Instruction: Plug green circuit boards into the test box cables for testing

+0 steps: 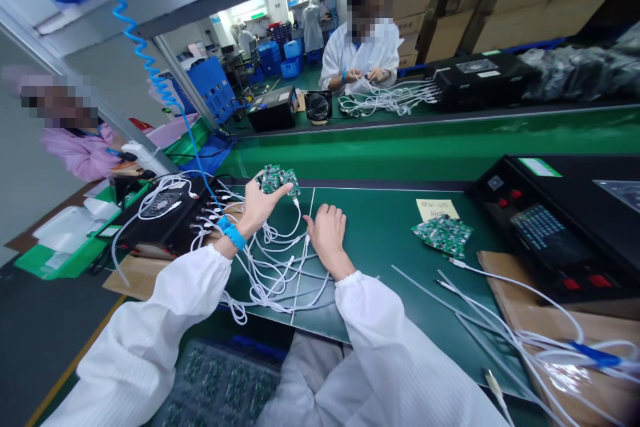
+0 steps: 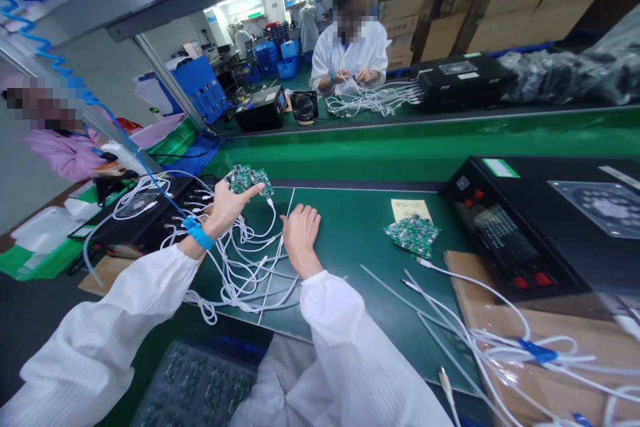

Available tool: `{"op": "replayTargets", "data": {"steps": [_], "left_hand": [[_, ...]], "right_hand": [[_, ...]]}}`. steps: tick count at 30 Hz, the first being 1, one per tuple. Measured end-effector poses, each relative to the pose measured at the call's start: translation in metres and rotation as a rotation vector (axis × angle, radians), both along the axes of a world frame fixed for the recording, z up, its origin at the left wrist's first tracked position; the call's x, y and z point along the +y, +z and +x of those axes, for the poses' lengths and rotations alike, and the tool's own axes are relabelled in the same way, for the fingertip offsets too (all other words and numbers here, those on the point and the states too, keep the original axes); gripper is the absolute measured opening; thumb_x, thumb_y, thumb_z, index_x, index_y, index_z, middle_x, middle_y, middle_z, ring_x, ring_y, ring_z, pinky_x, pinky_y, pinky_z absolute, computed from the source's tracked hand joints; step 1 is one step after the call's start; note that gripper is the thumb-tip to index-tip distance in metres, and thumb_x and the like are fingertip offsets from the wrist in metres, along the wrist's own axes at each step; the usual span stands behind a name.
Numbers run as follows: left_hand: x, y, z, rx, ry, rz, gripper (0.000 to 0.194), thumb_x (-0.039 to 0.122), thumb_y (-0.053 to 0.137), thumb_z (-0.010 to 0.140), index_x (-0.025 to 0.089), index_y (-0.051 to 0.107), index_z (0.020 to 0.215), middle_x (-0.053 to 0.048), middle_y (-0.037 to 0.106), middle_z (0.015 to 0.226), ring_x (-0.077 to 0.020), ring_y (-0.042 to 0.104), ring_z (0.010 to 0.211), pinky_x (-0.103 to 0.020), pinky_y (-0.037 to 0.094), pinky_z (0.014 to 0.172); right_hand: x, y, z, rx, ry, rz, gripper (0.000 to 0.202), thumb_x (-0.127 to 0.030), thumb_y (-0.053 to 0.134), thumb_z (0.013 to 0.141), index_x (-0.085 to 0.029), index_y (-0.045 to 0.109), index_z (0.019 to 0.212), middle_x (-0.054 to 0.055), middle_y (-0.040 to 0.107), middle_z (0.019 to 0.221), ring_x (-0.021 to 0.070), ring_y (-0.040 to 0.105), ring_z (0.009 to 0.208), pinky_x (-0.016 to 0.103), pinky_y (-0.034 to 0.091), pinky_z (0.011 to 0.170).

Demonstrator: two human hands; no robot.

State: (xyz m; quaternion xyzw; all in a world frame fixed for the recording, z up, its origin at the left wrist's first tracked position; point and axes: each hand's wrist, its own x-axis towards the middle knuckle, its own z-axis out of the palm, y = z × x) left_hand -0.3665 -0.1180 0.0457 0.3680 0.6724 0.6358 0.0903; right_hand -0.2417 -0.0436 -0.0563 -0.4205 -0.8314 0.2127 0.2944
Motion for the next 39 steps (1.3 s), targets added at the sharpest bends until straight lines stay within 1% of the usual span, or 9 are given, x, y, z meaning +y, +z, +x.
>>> {"op": "replayTargets", "data": {"steps": [3,6,12,18,24,29,33,36,39], "left_hand": [[0.003,-0.003,-0.001,0.091,-0.013,-0.019,0.037,0.033,0.094,0.064,0.018,0.070,0.088,-0.005,0.074,0.087,-0.0193,0.066,0.080,-0.031,0.052,0.081],[0.005,-0.006,0.001,0.125,-0.029,-0.021,0.036,0.034,0.094,0.065,0.018,0.070,0.087,-0.004,0.073,0.084,-0.0183,0.064,0.078,-0.029,0.050,0.077],[0.010,-0.021,0.001,0.249,-0.003,-0.067,0.031,0.029,0.089,0.068,0.017,0.068,0.087,-0.001,0.070,0.081,-0.0161,0.064,0.073,-0.028,0.052,0.072],[0.013,-0.032,-0.002,0.314,-0.015,-0.082,0.028,0.030,0.084,0.074,0.016,0.066,0.090,-0.002,0.073,0.083,-0.0159,0.067,0.075,-0.027,0.052,0.071],[0.014,-0.035,-0.002,0.300,-0.010,-0.067,0.028,0.031,0.084,0.075,0.016,0.066,0.089,-0.002,0.073,0.081,-0.0159,0.067,0.072,-0.026,0.053,0.067],[0.015,-0.035,-0.005,0.317,0.007,-0.037,0.027,0.031,0.085,0.075,0.016,0.066,0.089,-0.003,0.073,0.082,-0.0166,0.068,0.074,-0.027,0.055,0.070],[0.012,-0.034,-0.006,0.319,0.011,-0.036,0.028,0.031,0.085,0.075,0.016,0.067,0.090,-0.003,0.074,0.084,-0.0177,0.070,0.077,-0.029,0.056,0.072],[0.011,-0.035,-0.007,0.315,0.011,-0.037,0.030,0.032,0.085,0.075,0.017,0.066,0.091,-0.003,0.074,0.085,-0.0177,0.070,0.078,-0.029,0.056,0.073],[0.011,-0.037,-0.007,0.324,0.016,-0.037,0.031,0.032,0.086,0.074,0.017,0.065,0.091,-0.002,0.073,0.085,-0.0176,0.069,0.078,-0.029,0.055,0.073]], "right_hand": [[-0.003,0.002,-0.001,-0.102,0.021,-0.008,0.011,-0.015,0.059,0.095,-0.010,0.062,0.105,0.026,0.067,0.104,0.0359,0.061,0.100,0.046,0.044,0.088],[-0.002,0.003,-0.001,-0.085,0.015,-0.046,0.022,-0.004,0.049,0.091,-0.010,0.063,0.107,0.025,0.069,0.104,0.0330,0.064,0.095,0.044,0.047,0.086],[0.002,0.002,-0.003,0.301,0.144,-0.157,0.026,-0.012,0.048,0.092,-0.013,0.067,0.111,0.013,0.068,0.098,0.0217,0.065,0.081,0.034,0.052,0.080],[-0.004,0.003,-0.011,0.563,0.195,-0.241,0.014,-0.019,0.054,0.093,-0.018,0.068,0.095,0.007,0.063,0.095,0.0186,0.066,0.081,0.034,0.056,0.082],[-0.005,-0.008,-0.015,0.450,0.277,-0.347,0.015,-0.013,0.066,0.086,-0.019,0.062,0.099,0.006,0.063,0.102,0.0168,0.067,0.081,0.034,0.056,0.083],[-0.008,0.006,-0.001,0.056,0.084,-0.069,0.014,-0.021,0.068,0.092,-0.012,0.065,0.103,0.019,0.065,0.107,0.0335,0.062,0.105,0.048,0.050,0.093],[-0.013,0.016,0.006,-0.146,0.011,-0.020,0.022,-0.024,0.069,0.094,-0.006,0.064,0.105,0.028,0.065,0.108,0.0388,0.062,0.105,0.051,0.049,0.091],[-0.014,0.019,0.008,-0.143,0.046,-0.061,0.017,-0.010,0.059,0.094,-0.005,0.062,0.110,0.028,0.064,0.111,0.0369,0.064,0.103,0.047,0.051,0.088],[-0.012,0.018,0.009,-0.083,0.074,-0.146,0.033,0.004,0.048,0.087,-0.005,0.062,0.116,0.026,0.061,0.117,0.0314,0.067,0.096,0.042,0.054,0.083]]}}
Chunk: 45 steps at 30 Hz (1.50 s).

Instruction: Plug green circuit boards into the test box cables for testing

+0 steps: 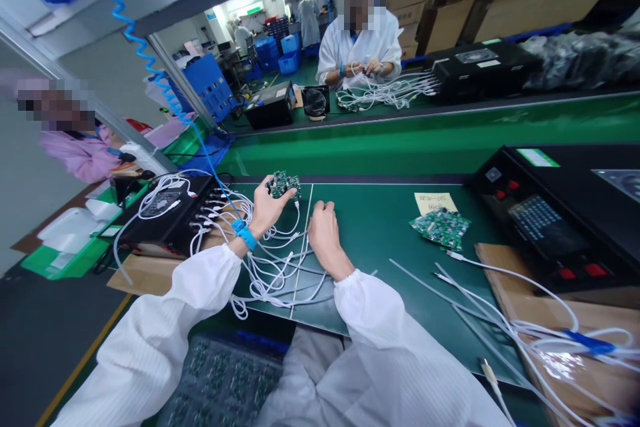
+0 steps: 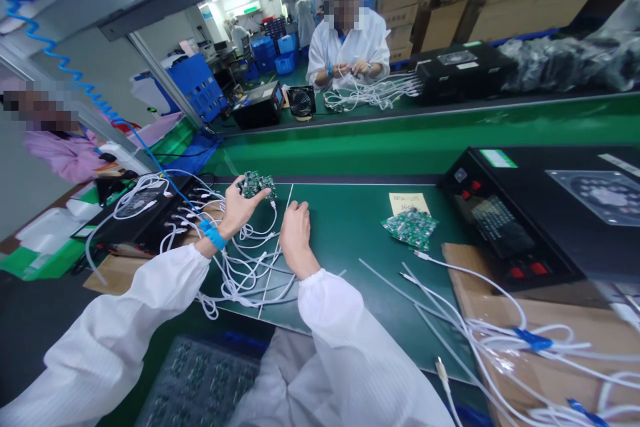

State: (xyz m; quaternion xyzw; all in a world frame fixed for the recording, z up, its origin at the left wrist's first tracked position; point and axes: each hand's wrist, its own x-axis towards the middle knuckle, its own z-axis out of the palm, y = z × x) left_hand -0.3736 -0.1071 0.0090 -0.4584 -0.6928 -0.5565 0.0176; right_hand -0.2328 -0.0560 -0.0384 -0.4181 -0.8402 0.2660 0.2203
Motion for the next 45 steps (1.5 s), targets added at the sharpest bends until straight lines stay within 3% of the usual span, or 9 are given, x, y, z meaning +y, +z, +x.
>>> {"op": "replayTargets", "data": {"steps": [9,15,19,23,27,31,36,41,45], "left_hand": [[0.004,-0.003,0.008,-0.052,0.012,0.011,0.034,0.034,0.087,0.072,0.018,0.061,0.088,-0.001,0.070,0.081,-0.0163,0.066,0.074,-0.028,0.053,0.070],[0.003,-0.001,0.017,-0.084,0.024,0.035,0.032,0.035,0.085,0.074,0.017,0.064,0.090,-0.003,0.073,0.085,-0.0175,0.069,0.076,-0.030,0.056,0.073],[0.004,0.001,0.020,-0.113,0.032,0.074,0.031,0.034,0.085,0.076,0.016,0.066,0.093,-0.005,0.075,0.091,-0.0186,0.071,0.081,-0.031,0.058,0.078],[0.003,0.003,0.023,-0.121,0.080,0.119,0.031,0.037,0.081,0.081,0.017,0.066,0.099,-0.007,0.076,0.095,-0.0189,0.072,0.084,-0.032,0.059,0.080],[0.001,0.002,0.025,-0.076,0.086,0.111,0.029,0.037,0.079,0.084,0.017,0.065,0.099,-0.006,0.075,0.095,-0.0183,0.072,0.084,-0.030,0.059,0.078],[-0.002,0.000,0.028,-0.018,0.036,0.083,0.025,0.033,0.077,0.085,0.018,0.064,0.100,-0.005,0.075,0.095,-0.0179,0.071,0.086,-0.029,0.058,0.080],[-0.001,0.000,0.033,-0.013,0.011,0.067,0.023,0.029,0.075,0.084,0.018,0.065,0.101,-0.004,0.074,0.094,-0.0172,0.071,0.086,-0.027,0.056,0.079],[-0.001,0.001,0.037,-0.005,0.014,0.070,0.025,0.030,0.077,0.083,0.018,0.067,0.102,-0.006,0.075,0.097,-0.0185,0.071,0.088,-0.029,0.057,0.080],[-0.002,0.000,0.037,-0.007,0.016,0.078,0.025,0.031,0.077,0.083,0.018,0.067,0.102,-0.005,0.075,0.095,-0.0178,0.070,0.086,-0.028,0.057,0.079]], "right_hand": [[0.012,-0.007,-0.013,0.580,0.038,-0.254,0.020,-0.010,0.061,0.079,-0.014,0.075,0.093,0.013,0.063,0.115,0.0128,0.064,0.068,0.036,0.060,0.087],[0.003,0.000,-0.014,0.826,0.070,-0.202,0.014,-0.022,0.057,0.087,-0.018,0.067,0.095,0.009,0.070,0.097,0.0196,0.070,0.086,0.034,0.059,0.083],[0.000,0.008,-0.011,0.933,0.117,-0.305,0.016,-0.034,0.058,0.094,-0.020,0.066,0.098,0.004,0.074,0.087,0.0187,0.073,0.078,0.032,0.057,0.075],[0.001,0.015,-0.008,1.005,0.112,-0.381,0.021,-0.040,0.064,0.093,-0.019,0.067,0.098,0.003,0.074,0.081,0.0179,0.073,0.070,0.029,0.057,0.067],[0.001,0.016,-0.009,1.050,0.132,-0.379,0.024,-0.038,0.063,0.095,-0.018,0.069,0.107,0.005,0.076,0.087,0.0178,0.075,0.074,0.029,0.058,0.071],[-0.001,0.018,-0.008,1.084,0.134,-0.291,0.026,-0.036,0.063,0.096,-0.018,0.075,0.111,0.007,0.076,0.103,0.0153,0.073,0.076,0.028,0.058,0.074],[-0.003,0.021,-0.005,1.113,0.085,-0.186,0.023,-0.036,0.068,0.095,-0.019,0.081,0.102,0.005,0.075,0.094,0.0159,0.067,0.079,0.029,0.054,0.073],[0.000,0.021,-0.004,1.064,0.052,-0.184,0.027,-0.036,0.066,0.097,-0.021,0.080,0.113,0.004,0.074,0.093,0.0143,0.065,0.071,0.029,0.055,0.072],[0.000,0.023,-0.004,1.047,0.014,-0.112,0.025,-0.034,0.065,0.096,-0.020,0.081,0.109,0.004,0.073,0.089,0.0157,0.065,0.077,0.029,0.054,0.075]]}}
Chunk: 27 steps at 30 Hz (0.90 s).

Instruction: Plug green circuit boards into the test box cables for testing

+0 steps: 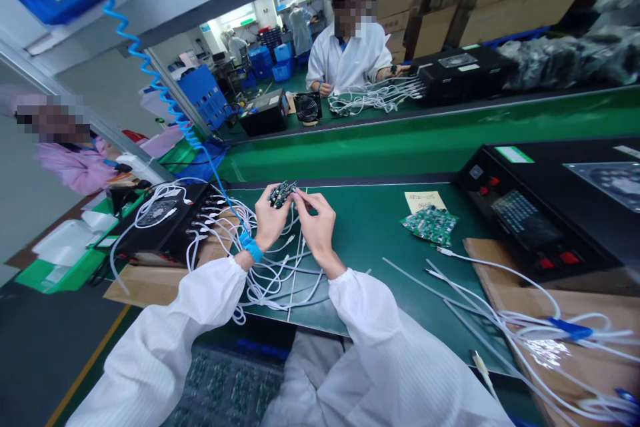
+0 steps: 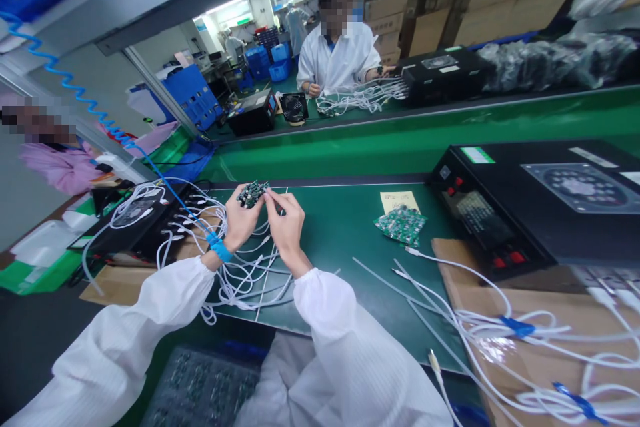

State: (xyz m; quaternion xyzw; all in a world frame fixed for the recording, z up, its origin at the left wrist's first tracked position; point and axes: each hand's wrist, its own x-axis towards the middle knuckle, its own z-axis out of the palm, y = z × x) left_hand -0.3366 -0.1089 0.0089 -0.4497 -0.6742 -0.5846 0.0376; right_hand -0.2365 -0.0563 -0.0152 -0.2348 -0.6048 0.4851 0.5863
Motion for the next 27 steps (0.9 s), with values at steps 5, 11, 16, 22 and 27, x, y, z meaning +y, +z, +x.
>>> {"op": "replayTargets", "data": {"steps": [5,11,16,22,27], "left_hand": [[0.0003,-0.0029,-0.0021,0.000,0.009,-0.011,0.026,0.035,0.076,0.084,0.019,0.067,0.102,-0.005,0.074,0.095,-0.0180,0.070,0.086,-0.029,0.057,0.080],[0.0005,-0.0060,-0.0021,-0.028,0.005,-0.018,0.027,0.035,0.077,0.083,0.019,0.068,0.104,-0.005,0.075,0.097,-0.0185,0.071,0.088,-0.030,0.056,0.082],[-0.0010,-0.0035,0.0012,-0.013,-0.003,-0.024,0.025,0.032,0.076,0.084,0.019,0.070,0.104,-0.005,0.076,0.098,-0.0185,0.071,0.089,-0.029,0.056,0.083],[-0.0027,-0.0029,0.0036,0.088,0.041,-0.071,0.022,0.028,0.074,0.087,0.020,0.071,0.106,-0.006,0.076,0.103,-0.0208,0.072,0.095,-0.033,0.057,0.090],[-0.0012,-0.0075,0.0039,0.149,0.044,-0.065,0.020,0.025,0.073,0.087,0.021,0.071,0.106,-0.007,0.076,0.105,-0.0222,0.072,0.097,-0.036,0.057,0.092]], "right_hand": [[-0.0012,0.0044,0.0023,-0.004,-0.025,0.007,0.020,-0.032,0.065,0.096,-0.020,0.080,0.100,0.005,0.075,0.092,0.0173,0.068,0.084,0.031,0.056,0.082],[0.0009,0.0032,0.0007,0.013,-0.022,0.022,0.016,-0.029,0.064,0.096,-0.020,0.077,0.097,0.007,0.077,0.101,0.0197,0.072,0.099,0.034,0.056,0.094],[0.0015,0.0023,-0.0007,0.005,-0.022,0.007,0.017,-0.030,0.063,0.097,-0.019,0.077,0.099,0.007,0.077,0.101,0.0194,0.072,0.098,0.033,0.056,0.093],[0.0007,0.0015,-0.0013,0.026,-0.024,-0.009,0.018,-0.031,0.062,0.097,-0.019,0.076,0.098,0.006,0.075,0.097,0.0192,0.071,0.095,0.033,0.055,0.090],[-0.0007,0.0001,-0.0023,0.023,-0.034,-0.033,0.020,-0.032,0.062,0.097,-0.019,0.076,0.098,0.006,0.074,0.094,0.0191,0.070,0.091,0.033,0.055,0.087]]}}
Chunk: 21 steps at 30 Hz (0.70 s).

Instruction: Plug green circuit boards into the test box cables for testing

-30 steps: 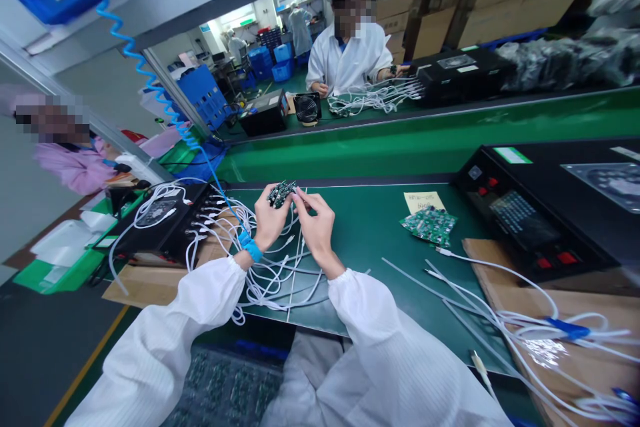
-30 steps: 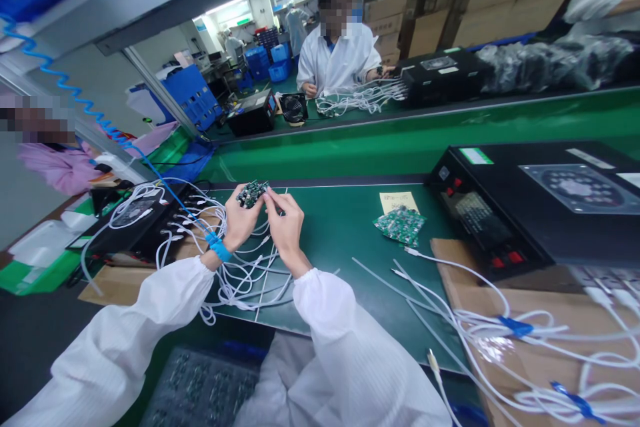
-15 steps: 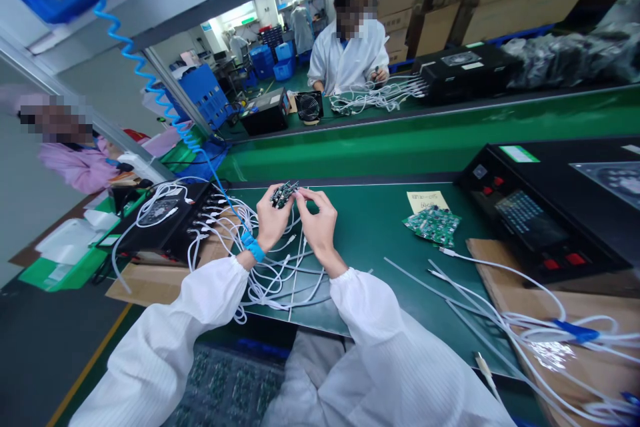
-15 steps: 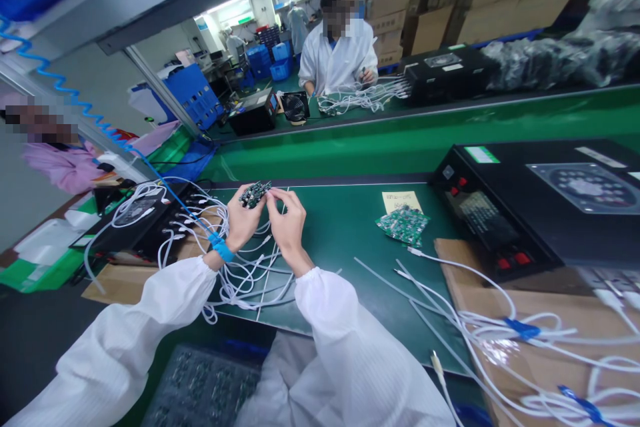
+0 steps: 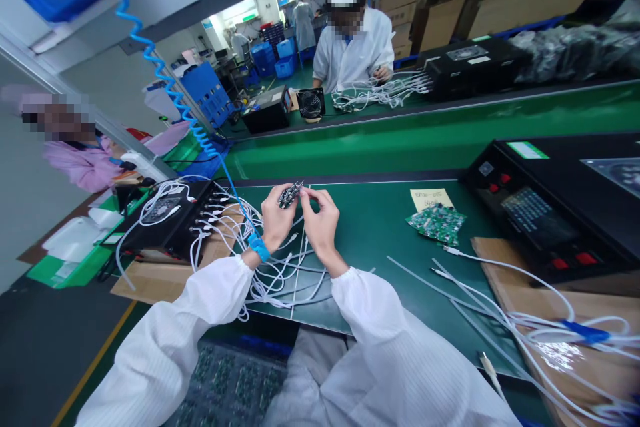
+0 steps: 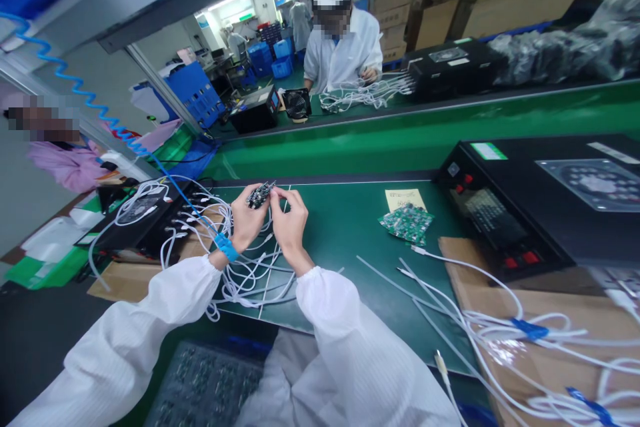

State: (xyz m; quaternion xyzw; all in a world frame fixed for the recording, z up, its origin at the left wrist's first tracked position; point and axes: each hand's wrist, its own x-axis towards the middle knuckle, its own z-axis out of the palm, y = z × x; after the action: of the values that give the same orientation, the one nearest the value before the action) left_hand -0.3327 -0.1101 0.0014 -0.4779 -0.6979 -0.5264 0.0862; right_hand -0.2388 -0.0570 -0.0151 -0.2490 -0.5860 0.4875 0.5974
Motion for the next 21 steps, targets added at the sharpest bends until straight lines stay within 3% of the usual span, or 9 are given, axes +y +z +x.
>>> {"op": "replayTargets", "data": {"steps": [10,21], "left_hand": [[-0.001,0.007,-0.003,0.053,-0.022,-0.031,0.019,0.025,0.072,0.089,0.021,0.069,0.107,-0.007,0.076,0.107,-0.0221,0.072,0.098,-0.035,0.056,0.092],[-0.010,0.011,-0.002,-0.012,-0.045,-0.053,0.018,0.019,0.070,0.087,0.018,0.068,0.105,-0.005,0.076,0.101,-0.0184,0.071,0.091,-0.028,0.053,0.083]], "right_hand": [[0.008,0.003,0.001,-0.080,-0.055,0.047,0.017,-0.032,0.064,0.096,-0.020,0.076,0.094,0.009,0.076,0.106,0.0227,0.068,0.111,0.040,0.052,0.104],[-0.004,0.003,-0.009,0.017,-0.053,0.002,0.020,-0.035,0.064,0.094,-0.018,0.074,0.087,0.009,0.075,0.096,0.0222,0.067,0.098,0.038,0.053,0.093]]}}
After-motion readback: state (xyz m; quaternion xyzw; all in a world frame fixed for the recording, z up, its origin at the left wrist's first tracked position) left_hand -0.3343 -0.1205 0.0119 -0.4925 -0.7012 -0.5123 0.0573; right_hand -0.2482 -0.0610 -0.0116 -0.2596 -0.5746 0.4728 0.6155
